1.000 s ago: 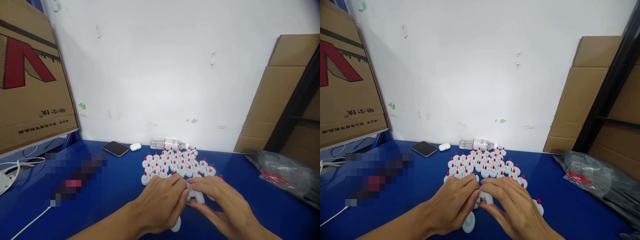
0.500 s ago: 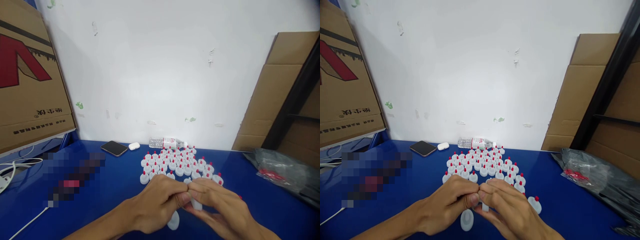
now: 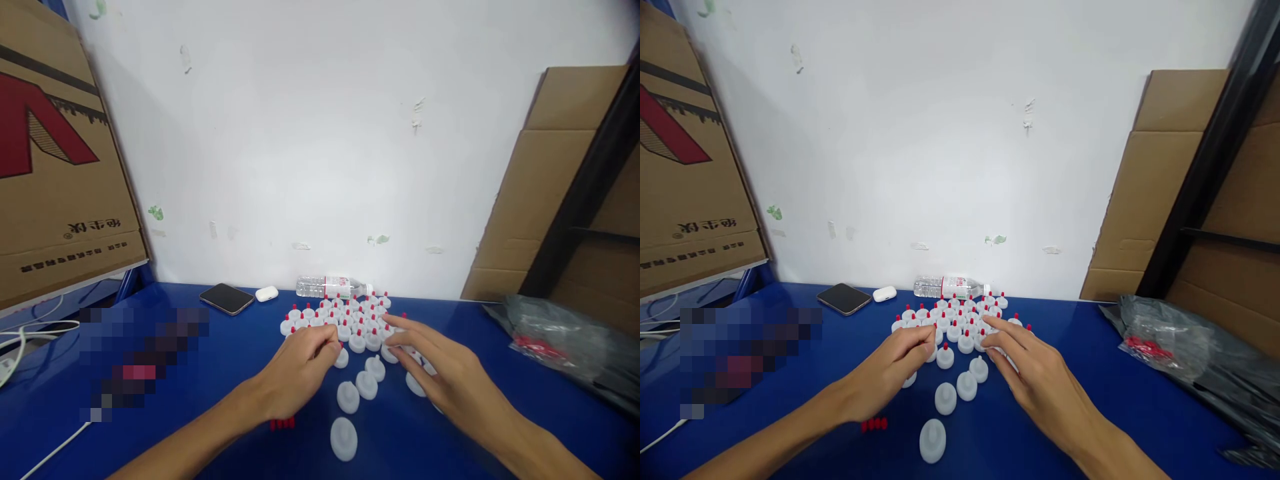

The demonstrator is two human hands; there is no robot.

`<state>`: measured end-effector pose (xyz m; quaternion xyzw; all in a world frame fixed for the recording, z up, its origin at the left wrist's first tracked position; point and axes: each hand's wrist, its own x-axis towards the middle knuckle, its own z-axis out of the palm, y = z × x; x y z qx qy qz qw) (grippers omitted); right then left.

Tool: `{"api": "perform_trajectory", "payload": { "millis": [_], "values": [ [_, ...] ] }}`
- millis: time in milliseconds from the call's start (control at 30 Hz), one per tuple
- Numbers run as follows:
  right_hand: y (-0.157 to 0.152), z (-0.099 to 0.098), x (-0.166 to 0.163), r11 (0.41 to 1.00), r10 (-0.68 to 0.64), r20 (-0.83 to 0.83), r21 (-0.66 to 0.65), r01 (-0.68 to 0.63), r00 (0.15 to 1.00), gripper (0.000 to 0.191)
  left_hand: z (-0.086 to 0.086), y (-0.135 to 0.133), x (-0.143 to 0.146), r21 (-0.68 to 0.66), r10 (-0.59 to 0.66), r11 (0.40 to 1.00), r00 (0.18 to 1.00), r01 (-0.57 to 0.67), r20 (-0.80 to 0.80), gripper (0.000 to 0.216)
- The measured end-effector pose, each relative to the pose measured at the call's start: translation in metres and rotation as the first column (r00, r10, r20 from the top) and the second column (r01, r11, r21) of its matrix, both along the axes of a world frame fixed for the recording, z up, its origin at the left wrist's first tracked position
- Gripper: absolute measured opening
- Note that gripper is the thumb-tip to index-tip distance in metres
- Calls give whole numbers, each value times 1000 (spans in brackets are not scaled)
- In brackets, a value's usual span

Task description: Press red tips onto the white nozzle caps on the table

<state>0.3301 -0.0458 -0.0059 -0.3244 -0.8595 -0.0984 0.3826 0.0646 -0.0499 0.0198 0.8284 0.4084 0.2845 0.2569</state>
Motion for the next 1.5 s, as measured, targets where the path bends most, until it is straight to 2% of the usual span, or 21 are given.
{"api": "perform_trajectory", "payload": {
  "millis": [133, 233, 300, 367, 533, 600, 733, 800, 933, 1033, 1100, 1167, 1233, 1300, 1400, 1500],
  "values": [
    [2, -4, 2, 1000, -30, -3, -8, 30, 1000, 9, 0, 4, -3, 41, -9, 999, 995, 13, -95, 13],
    [2, 0, 3, 996, -87, 7, 13, 87, 996, 10, 0, 5, -7, 71, -85, 992, 973, 103, -214, 8],
    [2, 3, 4, 991, -131, 41, -18, 131, 991, 10, 2, 5, -10, 83, -115, 985, 935, 151, -336, 6],
    [3, 4, 5, 983, -169, 83, -61, 175, 982, 11, 6, 2, -12, 110, -92, 982, 894, 155, -439, 4],
    [4, 2, 5, 956, -190, 155, -194, 218, 970, 14, 16, -4, -12, 200, -14, 969, 843, 144, -538, 15],
    [2, 3, 4, 946, -161, 180, -253, 203, 970, 17, 19, -6, -13, 174, -22, 975, 835, 140, -550, 16],
    [-3, 4, -1, 939, -90, 234, -305, 161, 968, 23, 22, -8, -15, -2, -110, 991, 830, 130, -547, 8],
    [-5, 5, -1, 936, -72, 243, -320, 150, 967, 24, 22, -8, -17, -45, -117, 993, 814, 112, -569, 4],
    [-2, 5, 1, 936, -123, 204, -301, 182, 971, 30, 20, -6, -19, -104, -113, 993, 799, 64, -591, 10],
    [2, 7, 4, 944, -160, 172, -262, 202, 972, 36, 21, -5, -18, -106, -115, 992, 829, 67, -548, 15],
    [2, 7, 4, 948, -146, 197, -254, 194, 970, 38, 22, -4, -16, -22, -104, 994, 864, 107, -492, 26],
    [2, 5, 4, 946, -121, 262, -262, 191, 958, 40, 21, -2, -14, 148, -44, 982, 902, 118, -430, 36],
    [2, 0, 3, 944, -111, 324, -261, 202, 940, 41, 17, 1, -12, 337, 60, 939, 926, 75, -373, 39],
    [4, -6, 3, 950, -112, 351, -236, 204, 930, 39, 10, 5, -12, 467, 145, 884, 930, 31, -337, 36],
    [7, -14, 5, 967, -124, 348, -169, 193, 929, 36, -2, 10, -11, 536, 183, 844, 926, 25, -332, 31],
    [7, -9, 9, 976, -144, 323, -110, 188, 935, 36, -9, 10, -10, 566, 192, 824, 925, 30, -328, 30]
  ]
}}
